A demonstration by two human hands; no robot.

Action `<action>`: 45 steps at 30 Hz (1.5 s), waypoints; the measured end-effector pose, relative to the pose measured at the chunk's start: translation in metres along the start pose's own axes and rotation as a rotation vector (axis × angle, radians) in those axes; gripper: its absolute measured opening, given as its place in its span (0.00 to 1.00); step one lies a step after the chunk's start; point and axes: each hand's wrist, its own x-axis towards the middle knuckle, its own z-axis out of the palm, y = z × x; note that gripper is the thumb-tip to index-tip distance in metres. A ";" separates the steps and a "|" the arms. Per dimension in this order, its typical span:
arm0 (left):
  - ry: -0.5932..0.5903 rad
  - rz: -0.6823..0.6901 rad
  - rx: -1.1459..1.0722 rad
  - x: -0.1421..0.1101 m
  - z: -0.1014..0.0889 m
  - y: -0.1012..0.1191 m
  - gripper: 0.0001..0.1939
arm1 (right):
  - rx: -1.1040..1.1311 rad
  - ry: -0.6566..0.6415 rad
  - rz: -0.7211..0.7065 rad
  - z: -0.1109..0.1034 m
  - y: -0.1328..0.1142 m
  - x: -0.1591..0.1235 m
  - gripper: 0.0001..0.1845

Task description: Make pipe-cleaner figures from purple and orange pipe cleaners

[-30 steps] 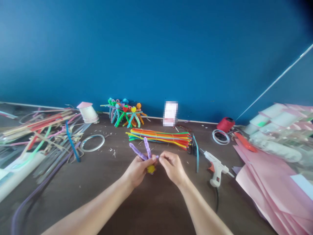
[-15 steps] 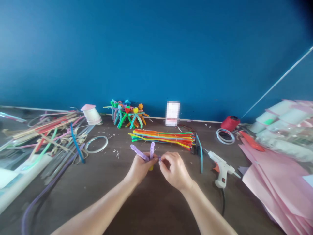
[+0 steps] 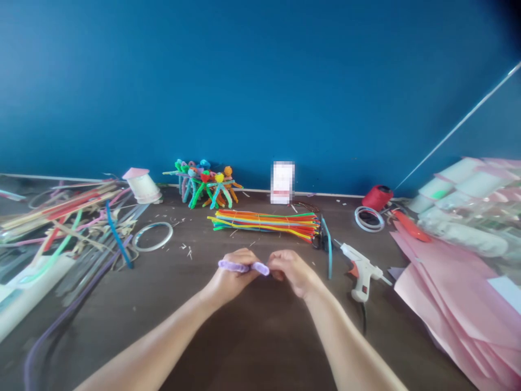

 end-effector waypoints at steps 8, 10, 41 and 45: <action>0.117 -0.508 -0.689 -0.001 0.010 -0.005 0.12 | -0.306 0.368 -0.510 0.005 -0.002 -0.006 0.03; 0.104 -0.541 -0.745 0.000 0.007 -0.004 0.12 | -0.502 0.341 -0.710 0.006 -0.004 -0.010 0.07; 0.120 -0.109 0.024 0.000 0.000 -0.008 0.08 | -0.724 0.120 -0.407 0.005 0.001 -0.007 0.08; 0.048 -0.500 -0.549 0.002 0.000 -0.011 0.10 | -0.571 0.136 -0.439 -0.002 0.000 -0.003 0.08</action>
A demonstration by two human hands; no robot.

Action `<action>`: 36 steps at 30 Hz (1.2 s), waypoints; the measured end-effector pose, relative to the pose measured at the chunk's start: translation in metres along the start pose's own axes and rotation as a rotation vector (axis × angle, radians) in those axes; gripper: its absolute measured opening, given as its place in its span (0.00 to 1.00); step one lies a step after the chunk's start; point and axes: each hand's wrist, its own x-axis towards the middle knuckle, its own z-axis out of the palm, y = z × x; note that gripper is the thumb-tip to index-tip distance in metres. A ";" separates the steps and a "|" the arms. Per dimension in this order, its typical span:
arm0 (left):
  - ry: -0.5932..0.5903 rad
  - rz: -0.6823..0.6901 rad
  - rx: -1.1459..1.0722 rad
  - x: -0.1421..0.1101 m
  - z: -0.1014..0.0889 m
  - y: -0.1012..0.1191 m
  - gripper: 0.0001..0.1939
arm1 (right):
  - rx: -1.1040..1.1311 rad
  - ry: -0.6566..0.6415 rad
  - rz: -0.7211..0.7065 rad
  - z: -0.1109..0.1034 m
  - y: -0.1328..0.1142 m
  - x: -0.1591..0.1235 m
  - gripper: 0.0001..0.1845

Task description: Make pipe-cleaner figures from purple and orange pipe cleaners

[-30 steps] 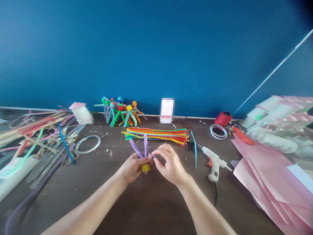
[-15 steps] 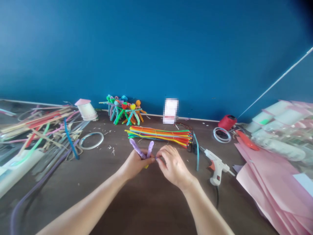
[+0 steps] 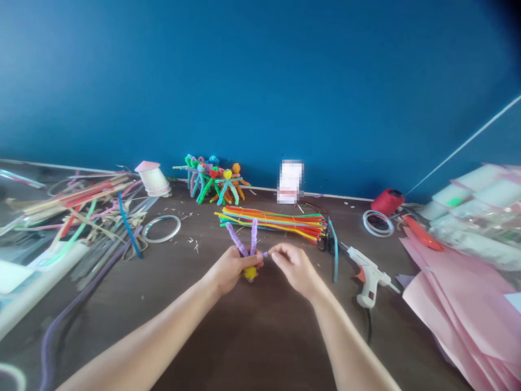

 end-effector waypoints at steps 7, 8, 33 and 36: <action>-0.006 -0.210 -0.278 0.002 -0.005 0.008 0.03 | -0.382 0.136 -0.374 -0.001 -0.005 -0.002 0.14; -0.016 -0.236 -0.286 0.001 -0.005 0.010 0.02 | -0.430 0.130 -0.390 -0.001 -0.007 -0.002 0.14; -0.067 -0.049 0.109 0.001 -0.009 0.007 0.13 | -0.707 0.037 -0.413 0.000 -0.012 -0.006 0.04; -0.042 0.077 0.281 0.002 -0.010 0.005 0.12 | -0.645 0.044 -0.369 0.002 -0.008 -0.006 0.02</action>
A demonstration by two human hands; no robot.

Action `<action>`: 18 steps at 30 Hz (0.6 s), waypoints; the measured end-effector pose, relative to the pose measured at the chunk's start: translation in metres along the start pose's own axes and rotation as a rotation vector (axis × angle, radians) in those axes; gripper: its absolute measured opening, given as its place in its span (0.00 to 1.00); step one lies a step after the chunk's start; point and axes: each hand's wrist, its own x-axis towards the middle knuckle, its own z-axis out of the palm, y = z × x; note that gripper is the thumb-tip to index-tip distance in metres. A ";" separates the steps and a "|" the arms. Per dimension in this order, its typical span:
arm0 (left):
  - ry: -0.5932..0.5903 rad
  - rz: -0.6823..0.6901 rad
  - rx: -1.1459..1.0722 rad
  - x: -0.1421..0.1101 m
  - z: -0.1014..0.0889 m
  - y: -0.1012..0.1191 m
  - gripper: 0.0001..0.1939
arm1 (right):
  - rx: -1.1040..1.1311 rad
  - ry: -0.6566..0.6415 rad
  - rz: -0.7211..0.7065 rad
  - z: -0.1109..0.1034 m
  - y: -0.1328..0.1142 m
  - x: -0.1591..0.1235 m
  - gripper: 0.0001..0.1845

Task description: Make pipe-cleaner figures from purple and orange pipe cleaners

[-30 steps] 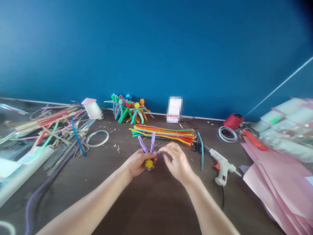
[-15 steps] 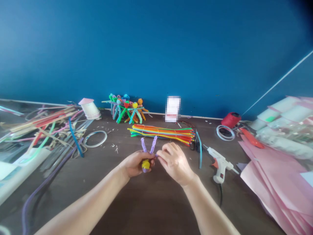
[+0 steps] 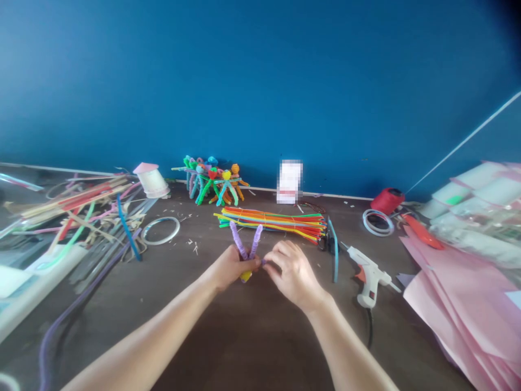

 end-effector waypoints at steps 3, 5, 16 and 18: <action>0.035 0.095 0.162 0.000 0.000 -0.001 0.10 | 0.051 0.018 0.041 0.003 0.001 0.000 0.01; 0.058 0.119 0.226 -0.001 0.001 -0.001 0.09 | 0.085 0.034 0.067 0.005 0.002 0.000 0.01; 0.022 0.485 0.474 -0.009 -0.001 0.010 0.06 | 0.686 -0.049 0.460 0.009 0.004 0.002 0.05; -0.052 0.487 0.457 -0.013 -0.003 0.015 0.06 | 0.877 -0.116 0.574 0.011 0.005 0.002 0.06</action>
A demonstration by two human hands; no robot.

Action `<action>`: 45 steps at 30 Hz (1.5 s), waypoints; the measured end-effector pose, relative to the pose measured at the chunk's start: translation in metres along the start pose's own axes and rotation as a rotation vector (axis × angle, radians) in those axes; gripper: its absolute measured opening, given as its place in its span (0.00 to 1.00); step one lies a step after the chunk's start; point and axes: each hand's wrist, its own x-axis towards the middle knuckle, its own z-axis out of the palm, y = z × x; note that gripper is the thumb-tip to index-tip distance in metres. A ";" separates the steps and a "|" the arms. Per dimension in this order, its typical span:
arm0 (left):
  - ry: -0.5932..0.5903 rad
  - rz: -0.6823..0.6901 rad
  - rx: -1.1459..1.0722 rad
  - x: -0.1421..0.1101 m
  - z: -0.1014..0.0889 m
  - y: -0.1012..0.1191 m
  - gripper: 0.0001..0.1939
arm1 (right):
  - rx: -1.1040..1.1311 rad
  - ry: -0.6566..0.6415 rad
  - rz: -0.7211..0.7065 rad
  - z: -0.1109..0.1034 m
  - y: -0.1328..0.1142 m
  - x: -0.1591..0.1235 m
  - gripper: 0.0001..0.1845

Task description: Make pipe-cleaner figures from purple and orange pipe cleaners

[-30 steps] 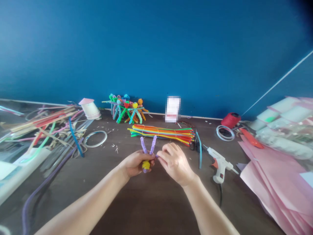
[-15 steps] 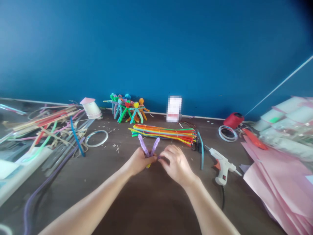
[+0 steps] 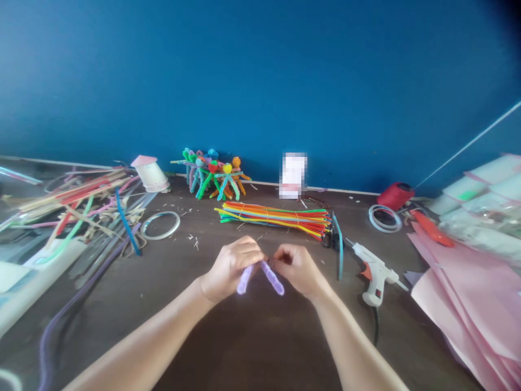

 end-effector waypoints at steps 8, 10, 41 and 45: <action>0.143 -0.224 -0.245 0.003 0.008 -0.004 0.06 | 0.277 -0.059 0.117 0.002 0.003 0.003 0.06; 0.213 -0.427 -0.460 0.007 0.013 -0.009 0.09 | 0.147 -0.003 0.005 0.001 0.002 0.002 0.07; 0.259 -0.452 -1.256 0.015 0.018 -0.014 0.04 | 0.295 -0.011 0.127 -0.008 -0.008 0.007 0.19; 0.261 -0.404 -1.272 0.019 0.021 -0.006 0.08 | 0.212 0.073 0.097 -0.006 -0.020 0.008 0.14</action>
